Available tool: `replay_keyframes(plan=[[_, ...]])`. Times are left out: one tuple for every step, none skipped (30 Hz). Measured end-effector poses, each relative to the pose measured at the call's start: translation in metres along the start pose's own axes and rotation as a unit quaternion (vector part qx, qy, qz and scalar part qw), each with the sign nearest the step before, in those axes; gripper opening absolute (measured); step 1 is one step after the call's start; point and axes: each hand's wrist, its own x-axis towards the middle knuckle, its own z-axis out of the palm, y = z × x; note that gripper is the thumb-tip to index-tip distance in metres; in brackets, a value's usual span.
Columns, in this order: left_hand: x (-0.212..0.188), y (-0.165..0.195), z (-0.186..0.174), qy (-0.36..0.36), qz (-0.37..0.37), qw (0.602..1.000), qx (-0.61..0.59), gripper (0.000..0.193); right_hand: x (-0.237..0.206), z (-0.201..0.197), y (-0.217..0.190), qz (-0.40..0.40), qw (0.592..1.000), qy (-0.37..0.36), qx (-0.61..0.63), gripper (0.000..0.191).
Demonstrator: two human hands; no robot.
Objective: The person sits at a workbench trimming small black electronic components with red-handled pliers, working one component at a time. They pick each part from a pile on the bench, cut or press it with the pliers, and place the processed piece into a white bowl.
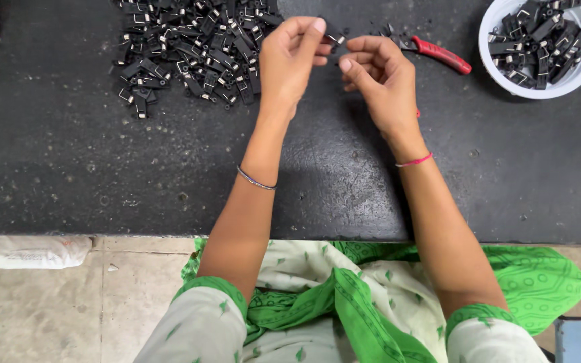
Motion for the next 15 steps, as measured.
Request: replay_keyframes(plan=[[-0.001,-0.001,0.003,-0.008,0.001,1.000,0.001,0.023,0.001,0.000,0.001,0.000,1.000,0.003,0.014,0.024],[-0.004,-0.002,0.006,-0.018,0.002,1.000,0.002,0.022,0.001,0.001,0.002,0.000,1.000,0.007,0.028,0.022],[-0.007,-0.002,0.009,-0.028,0.003,1.000,0.002,0.021,0.001,0.000,0.002,-0.001,0.999,0.012,0.042,0.021],[-0.008,-0.001,0.009,-0.037,-0.010,0.999,0.017,0.020,0.001,-0.001,0.002,0.001,0.999,0.022,0.036,0.020],[-0.009,0.000,0.008,-0.048,-0.023,0.998,0.033,0.019,0.002,-0.002,0.001,0.001,0.999,0.033,0.029,0.019],[-0.010,0.001,0.008,-0.059,-0.035,0.996,0.048,0.018,0.002,-0.005,-0.001,0.002,0.999,0.045,0.023,0.018],[-0.011,0.003,0.008,-0.063,0.007,0.993,0.099,0.020,0.000,-0.008,-0.004,-0.057,0.995,0.053,-0.068,0.017],[-0.012,0.004,0.007,-0.066,0.051,0.985,0.149,0.023,-0.002,-0.010,-0.007,-0.114,0.979,0.060,-0.159,0.016],[-0.012,0.005,0.007,-0.067,0.095,0.973,0.198,0.028,-0.004,-0.012,-0.010,-0.169,0.952,0.064,-0.247,0.015],[-0.012,0.006,0.008,-0.086,0.081,0.981,0.156,0.030,-0.005,-0.013,-0.013,-0.169,0.952,0.061,-0.248,0.016],[-0.012,0.005,0.009,-0.103,0.066,0.986,0.114,0.032,-0.005,-0.012,-0.015,-0.170,0.952,0.056,-0.247,0.016],[-0.012,0.005,0.009,-0.120,0.050,0.989,0.073,0.035,-0.005,-0.010,-0.017,-0.170,0.953,0.051,-0.246,0.016],[-0.012,0.003,0.010,-0.108,0.033,0.991,0.071,0.031,-0.005,-0.008,-0.019,-0.157,0.962,0.054,-0.217,0.017],[-0.012,0.001,0.012,-0.096,0.015,0.993,0.070,0.028,-0.004,-0.005,-0.020,-0.144,0.970,0.057,-0.189,0.018],[-0.012,-0.001,0.012,-0.084,-0.003,0.994,0.067,0.025,-0.004,-0.004,-0.021,-0.130,0.977,0.060,-0.161,0.019]])
